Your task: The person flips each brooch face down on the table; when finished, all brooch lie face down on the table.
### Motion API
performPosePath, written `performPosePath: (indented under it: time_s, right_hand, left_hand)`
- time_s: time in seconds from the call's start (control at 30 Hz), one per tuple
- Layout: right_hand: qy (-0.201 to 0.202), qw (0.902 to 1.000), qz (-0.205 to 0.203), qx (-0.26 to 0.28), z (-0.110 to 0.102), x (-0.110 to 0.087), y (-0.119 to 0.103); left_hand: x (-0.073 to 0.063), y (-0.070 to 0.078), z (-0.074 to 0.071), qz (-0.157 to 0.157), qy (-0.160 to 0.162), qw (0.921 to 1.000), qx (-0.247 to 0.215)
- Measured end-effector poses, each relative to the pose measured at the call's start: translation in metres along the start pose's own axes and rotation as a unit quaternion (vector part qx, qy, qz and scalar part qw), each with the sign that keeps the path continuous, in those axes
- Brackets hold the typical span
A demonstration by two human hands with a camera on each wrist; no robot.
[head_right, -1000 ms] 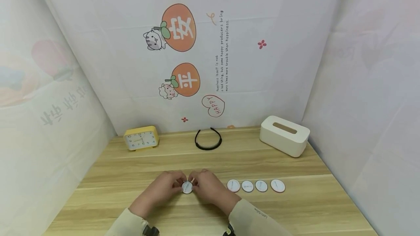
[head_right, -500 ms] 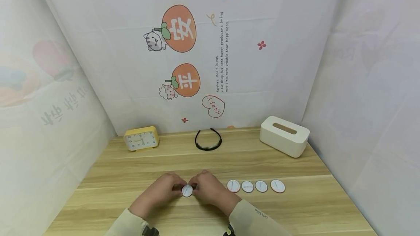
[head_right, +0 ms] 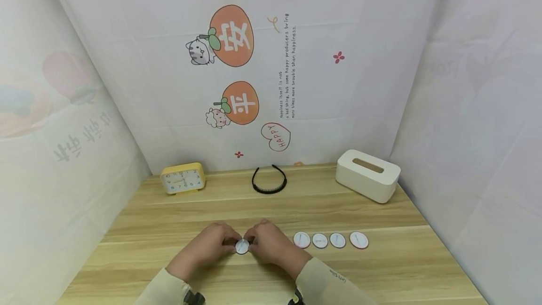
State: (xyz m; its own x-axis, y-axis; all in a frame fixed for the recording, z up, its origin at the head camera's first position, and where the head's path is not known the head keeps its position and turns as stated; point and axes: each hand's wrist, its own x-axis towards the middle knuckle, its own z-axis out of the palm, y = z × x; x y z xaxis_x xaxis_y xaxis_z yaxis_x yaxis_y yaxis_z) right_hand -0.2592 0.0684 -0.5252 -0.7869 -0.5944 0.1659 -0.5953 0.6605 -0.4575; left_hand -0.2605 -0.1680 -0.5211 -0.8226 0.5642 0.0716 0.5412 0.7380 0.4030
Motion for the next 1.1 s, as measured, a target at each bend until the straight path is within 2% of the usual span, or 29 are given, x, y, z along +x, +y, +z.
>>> performPosePath:
  time_s: [0.1, 0.23, 0.4, 0.53, 0.67, 0.87, 1.1]
  right_hand:
    - [0.0, 1.0, 0.0, 0.003, 0.0, 0.0, 0.0]
    - [-0.002, 1.0, 0.002, 0.004, 0.0, 0.0, 0.001]
    - [0.001, 1.0, 0.001, 0.002, -0.001, 0.0, 0.002]
    - [0.006, 1.0, -0.002, -0.002, -0.001, 0.001, 0.003]
    - [0.012, 0.9999, -0.006, -0.004, -0.001, 0.002, 0.004]
    - [0.013, 0.9999, -0.004, 0.004, 0.0, 0.001, 0.005]
    - [0.014, 0.9998, -0.001, 0.017, 0.0, -0.001, 0.003]
  left_hand:
    - [0.0, -0.001, 0.001, -0.004, 0.001, 1.0, -0.008]
    - [-0.003, -0.005, -0.001, -0.027, 0.012, 0.9993, -0.022]
    - [-0.007, -0.009, -0.014, -0.05, 0.037, 0.9978, -0.024]
    - [-0.011, -0.015, -0.026, -0.077, 0.044, 0.995, -0.046]
    - [-0.015, -0.023, -0.031, -0.104, 0.052, 0.9915, -0.058]
    - [-0.019, -0.035, -0.028, -0.121, 0.034, 0.9893, -0.075]
    - [-0.027, -0.038, -0.028, -0.123, 0.02, 0.9884, -0.087]
